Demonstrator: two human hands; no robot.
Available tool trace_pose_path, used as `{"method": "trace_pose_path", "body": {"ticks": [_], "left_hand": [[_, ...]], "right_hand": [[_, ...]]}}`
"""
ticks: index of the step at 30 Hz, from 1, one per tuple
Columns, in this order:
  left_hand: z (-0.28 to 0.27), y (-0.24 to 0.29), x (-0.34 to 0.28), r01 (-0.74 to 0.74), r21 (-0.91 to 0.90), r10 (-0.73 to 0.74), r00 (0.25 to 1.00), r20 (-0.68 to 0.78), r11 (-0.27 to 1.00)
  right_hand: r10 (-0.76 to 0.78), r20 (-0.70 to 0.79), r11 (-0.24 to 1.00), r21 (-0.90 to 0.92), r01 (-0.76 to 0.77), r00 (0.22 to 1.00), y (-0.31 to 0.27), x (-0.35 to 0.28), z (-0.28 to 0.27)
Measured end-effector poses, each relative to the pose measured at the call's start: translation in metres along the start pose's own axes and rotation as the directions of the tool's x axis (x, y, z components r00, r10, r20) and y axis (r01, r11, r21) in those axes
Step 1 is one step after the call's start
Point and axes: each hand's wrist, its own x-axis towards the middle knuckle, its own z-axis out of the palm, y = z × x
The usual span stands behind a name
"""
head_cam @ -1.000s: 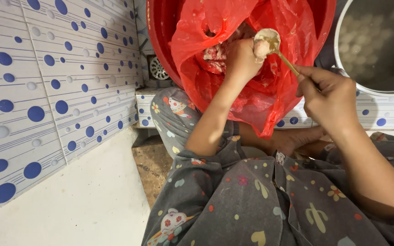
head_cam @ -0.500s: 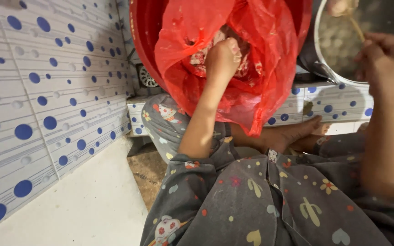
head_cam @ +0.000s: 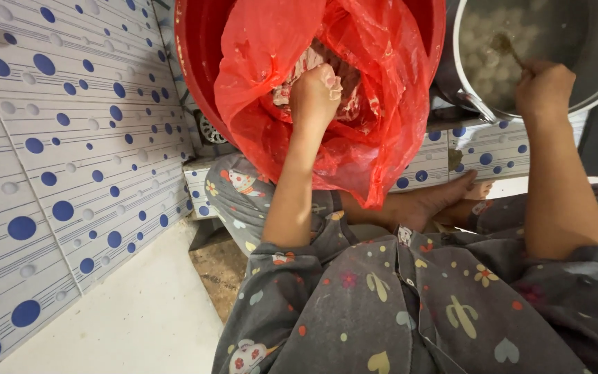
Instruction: Using a spoon to scoop portions of meat paste from a plastic bag and dropping them into a pot of water to form meatballs.
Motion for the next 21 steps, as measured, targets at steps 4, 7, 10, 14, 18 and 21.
{"method": "trace_pose_path", "body": {"ticks": [4,7,10,14,18,21], "left_hand": [[-0.001,-0.007,0.003,-0.014,-0.050,0.011,0.999,-0.049,0.999],[0.004,-0.021,0.012,0.006,0.047,0.000,0.991,-0.133,0.999],[0.001,-0.022,0.020,0.078,0.050,-0.074,0.994,-0.084,0.996],[-0.001,-0.003,0.038,0.218,0.166,-0.249,0.948,0.198,0.962],[0.023,-0.005,0.059,0.258,0.303,-0.364,0.851,0.378,0.918],[0.093,-0.085,0.082,0.007,0.408,-0.175,0.910,0.376,0.913]], "right_hand": [[-0.030,-0.004,0.983,-0.184,0.029,1.000,0.018,0.003,0.008],[0.039,0.083,0.983,-0.182,-0.023,0.996,0.024,0.007,0.005],[-0.062,-0.001,0.981,-0.184,0.061,0.998,0.022,0.010,-0.005],[0.220,0.166,0.972,-0.124,-0.201,0.961,0.012,0.011,-0.017],[0.127,-0.003,0.989,0.071,-0.127,0.992,-0.001,0.009,-0.038],[0.031,-0.112,0.999,0.038,-0.027,0.993,0.042,0.016,-0.025]]}}
